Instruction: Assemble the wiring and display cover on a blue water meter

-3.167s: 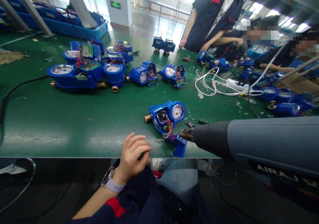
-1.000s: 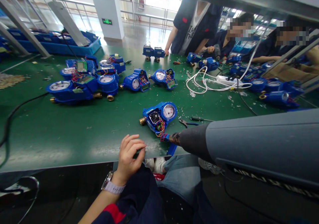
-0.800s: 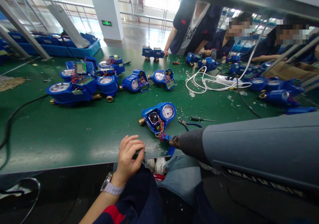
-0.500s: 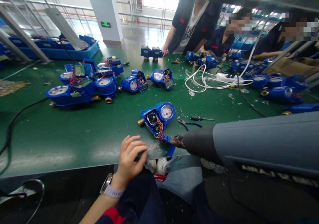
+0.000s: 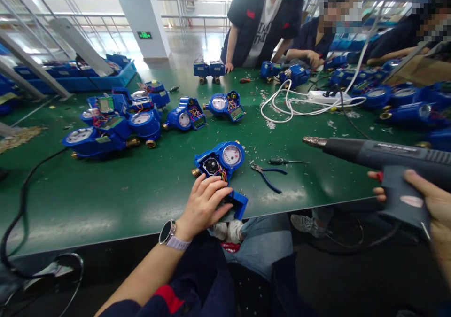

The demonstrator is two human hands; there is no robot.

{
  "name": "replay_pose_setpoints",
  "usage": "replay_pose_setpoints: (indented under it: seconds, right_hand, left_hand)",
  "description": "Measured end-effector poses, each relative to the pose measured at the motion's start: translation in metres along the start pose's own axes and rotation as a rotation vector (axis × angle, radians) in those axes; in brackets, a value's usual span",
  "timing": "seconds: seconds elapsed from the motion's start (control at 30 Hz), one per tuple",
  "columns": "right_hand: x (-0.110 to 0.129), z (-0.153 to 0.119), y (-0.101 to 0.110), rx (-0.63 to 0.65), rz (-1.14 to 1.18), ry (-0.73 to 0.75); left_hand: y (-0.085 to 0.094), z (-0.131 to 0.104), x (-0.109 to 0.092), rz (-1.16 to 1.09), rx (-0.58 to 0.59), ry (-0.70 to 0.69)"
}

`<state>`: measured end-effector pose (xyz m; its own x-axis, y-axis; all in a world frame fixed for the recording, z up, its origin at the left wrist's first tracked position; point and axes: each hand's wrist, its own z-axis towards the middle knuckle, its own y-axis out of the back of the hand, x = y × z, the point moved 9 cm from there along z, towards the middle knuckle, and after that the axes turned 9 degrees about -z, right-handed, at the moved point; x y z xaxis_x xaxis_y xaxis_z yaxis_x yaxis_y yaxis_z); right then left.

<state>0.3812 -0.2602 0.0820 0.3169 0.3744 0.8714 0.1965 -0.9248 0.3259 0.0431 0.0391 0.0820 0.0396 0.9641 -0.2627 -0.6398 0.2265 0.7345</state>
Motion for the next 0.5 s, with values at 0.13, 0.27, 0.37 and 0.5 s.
replay_pose_setpoints:
  seconds: [0.13,0.27,0.37,0.5]
  right_hand:
    - [-0.030,0.034,-0.028,0.086,0.261,-0.067]
    - [-0.039,0.064,-0.050,0.096,0.329,-0.031]
    - [-0.038,0.086,-0.060,0.040,0.263,-0.026]
    - [-0.027,0.110,-0.051,-0.165,0.142,0.050]
  left_hand:
    - [0.000,0.006,-0.002,-0.005,-0.016,-0.062]
    - [0.001,0.010,-0.005,-0.018,-0.046,-0.096]
    - [0.003,0.012,-0.004,-0.010,-0.076,-0.104]
    - [0.007,0.012,-0.004,0.006,-0.123,-0.117]
